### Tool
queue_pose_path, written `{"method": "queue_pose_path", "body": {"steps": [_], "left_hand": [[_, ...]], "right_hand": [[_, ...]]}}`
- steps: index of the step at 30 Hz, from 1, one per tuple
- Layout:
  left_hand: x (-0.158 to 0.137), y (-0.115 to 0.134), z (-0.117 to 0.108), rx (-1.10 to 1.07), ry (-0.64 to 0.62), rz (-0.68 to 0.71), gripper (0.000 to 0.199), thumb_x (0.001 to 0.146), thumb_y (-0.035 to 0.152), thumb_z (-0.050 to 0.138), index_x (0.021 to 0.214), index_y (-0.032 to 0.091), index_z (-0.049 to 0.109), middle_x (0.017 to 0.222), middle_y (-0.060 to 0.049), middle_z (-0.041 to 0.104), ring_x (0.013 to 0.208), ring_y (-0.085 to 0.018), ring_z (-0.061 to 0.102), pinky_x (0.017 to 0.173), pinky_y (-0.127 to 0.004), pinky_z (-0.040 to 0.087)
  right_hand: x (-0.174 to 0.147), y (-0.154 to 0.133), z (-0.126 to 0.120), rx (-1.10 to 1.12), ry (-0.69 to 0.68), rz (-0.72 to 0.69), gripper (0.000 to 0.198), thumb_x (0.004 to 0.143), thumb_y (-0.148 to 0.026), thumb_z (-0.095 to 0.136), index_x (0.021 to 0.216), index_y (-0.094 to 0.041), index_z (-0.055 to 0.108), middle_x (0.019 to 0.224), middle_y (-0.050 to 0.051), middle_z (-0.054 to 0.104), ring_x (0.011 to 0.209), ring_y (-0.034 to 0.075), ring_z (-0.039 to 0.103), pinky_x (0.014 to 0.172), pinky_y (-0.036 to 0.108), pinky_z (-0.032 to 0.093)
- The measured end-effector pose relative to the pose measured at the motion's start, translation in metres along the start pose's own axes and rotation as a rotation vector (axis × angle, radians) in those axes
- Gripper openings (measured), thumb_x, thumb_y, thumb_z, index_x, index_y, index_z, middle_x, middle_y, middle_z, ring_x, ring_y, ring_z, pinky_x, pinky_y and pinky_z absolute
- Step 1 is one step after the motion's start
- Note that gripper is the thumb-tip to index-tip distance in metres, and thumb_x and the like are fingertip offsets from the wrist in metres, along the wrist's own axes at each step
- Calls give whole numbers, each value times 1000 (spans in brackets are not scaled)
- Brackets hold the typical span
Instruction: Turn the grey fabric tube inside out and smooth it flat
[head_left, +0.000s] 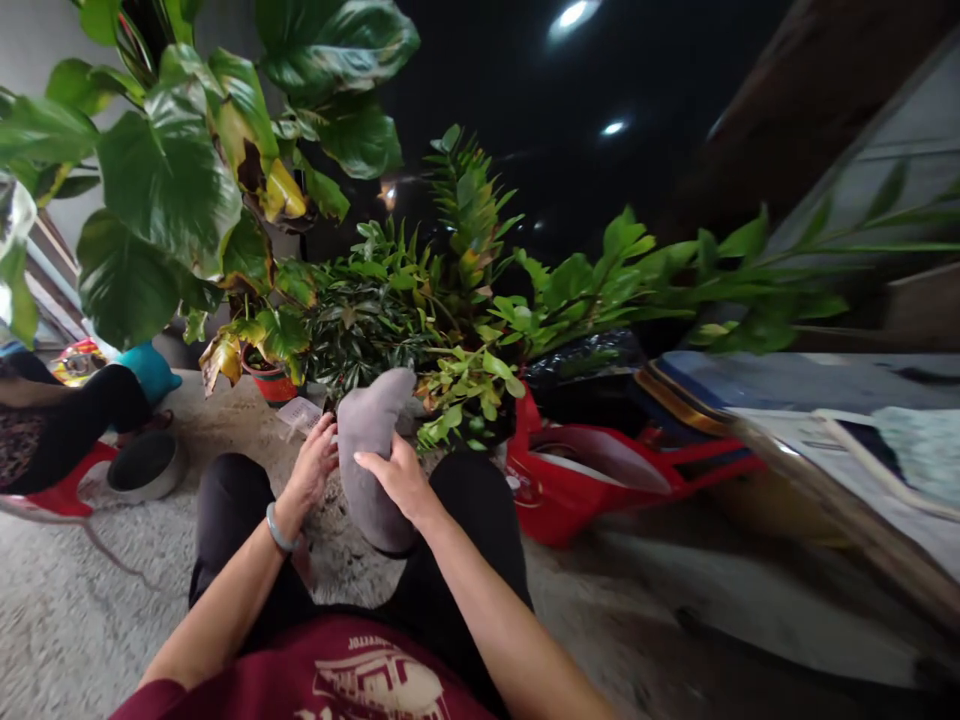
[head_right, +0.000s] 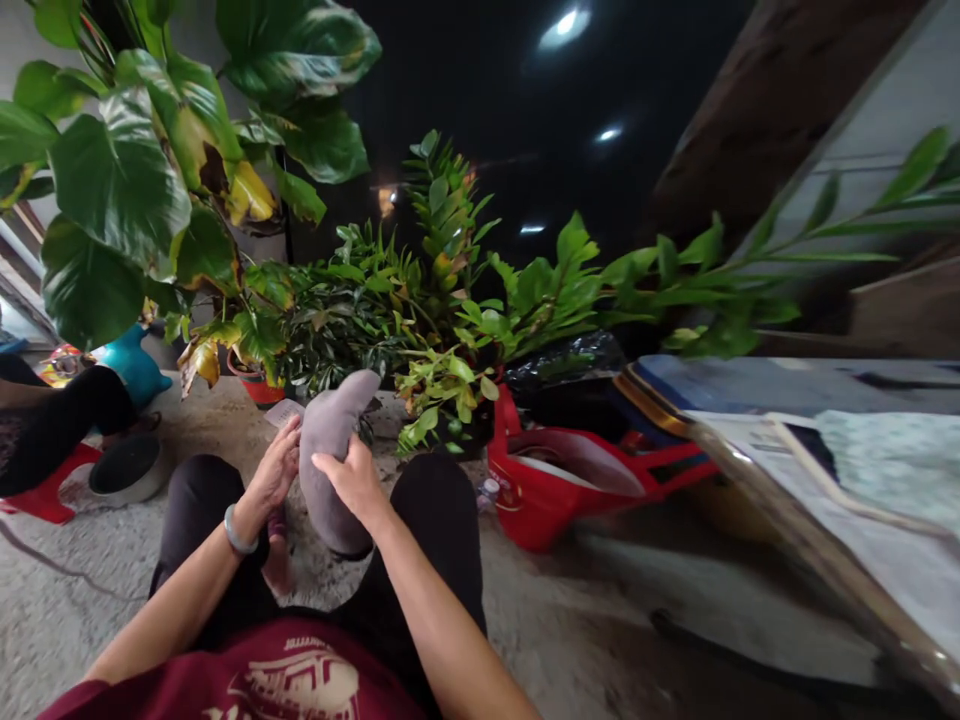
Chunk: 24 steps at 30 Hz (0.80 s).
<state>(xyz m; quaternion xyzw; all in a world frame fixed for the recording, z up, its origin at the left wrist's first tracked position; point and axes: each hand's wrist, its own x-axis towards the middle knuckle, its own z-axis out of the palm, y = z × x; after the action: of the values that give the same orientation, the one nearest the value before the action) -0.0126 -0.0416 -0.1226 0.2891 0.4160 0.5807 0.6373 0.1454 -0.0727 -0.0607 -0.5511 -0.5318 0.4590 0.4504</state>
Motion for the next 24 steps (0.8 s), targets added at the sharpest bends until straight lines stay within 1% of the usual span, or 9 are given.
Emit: {"method": "queue_pose_path", "body": {"steps": [3,6,12,15,17,19,21,22,24], "left_hand": [[-32,-1,19,-77,-96,75,68,72,42,86,134,23,65,138,-9,66,122,-24,64,103,-31,48],[-45,0,31,-127,-64,73,67,66,42,90,126,21,69,125,-8,72,121,-25,65,108,-33,46],[-40,18,33,-104,59,97,57,57,32,91,108,19,71,93,-2,74,86,-18,70,87,-29,54],[-31,27,27,-54,150,86,54,50,23,87,100,18,70,79,1,71,69,-14,65,72,-26,54],[-27,33,20,17,179,63,51,50,21,84,99,18,69,74,2,70,62,-13,61,64,-25,51],[-27,41,10,90,197,74,48,51,20,81,98,19,70,72,2,69,59,-13,59,60,-25,49],[-26,57,4,147,203,124,43,51,20,79,94,20,70,73,1,70,59,-14,58,59,-25,48],[-24,69,3,174,206,159,41,51,20,79,91,21,70,73,1,69,59,-14,58,58,-25,47],[-15,98,7,240,209,245,38,51,21,79,88,21,69,71,1,67,58,-14,55,55,-25,45]], "right_hand": [[3,-9,12,-434,-28,-150,48,77,-27,65,123,-14,62,109,16,75,102,32,71,90,39,51],[-2,-13,24,-621,-124,-248,52,81,-22,60,133,-13,56,117,17,73,105,30,70,91,37,51],[5,-26,23,-705,-288,-431,63,77,-24,65,138,-11,53,123,19,70,105,29,69,88,35,50],[28,-34,12,-717,-421,-445,52,73,-34,73,122,-17,66,102,10,76,91,27,71,78,32,49],[54,-34,0,-678,-312,-396,31,78,-44,69,99,-20,72,84,7,75,80,25,70,73,31,48],[85,-25,-12,-573,10,-343,30,85,-47,61,91,-20,72,85,9,75,80,25,69,74,34,48],[117,-11,-19,-431,333,-315,37,85,-48,61,104,-17,72,102,15,74,89,28,68,81,38,50],[130,-2,-19,-355,416,-301,45,82,-48,64,113,-15,69,110,18,73,94,29,68,83,40,51],[150,15,-12,-148,408,-230,59,76,-50,69,123,-14,64,111,18,72,92,28,68,78,39,53]]}}
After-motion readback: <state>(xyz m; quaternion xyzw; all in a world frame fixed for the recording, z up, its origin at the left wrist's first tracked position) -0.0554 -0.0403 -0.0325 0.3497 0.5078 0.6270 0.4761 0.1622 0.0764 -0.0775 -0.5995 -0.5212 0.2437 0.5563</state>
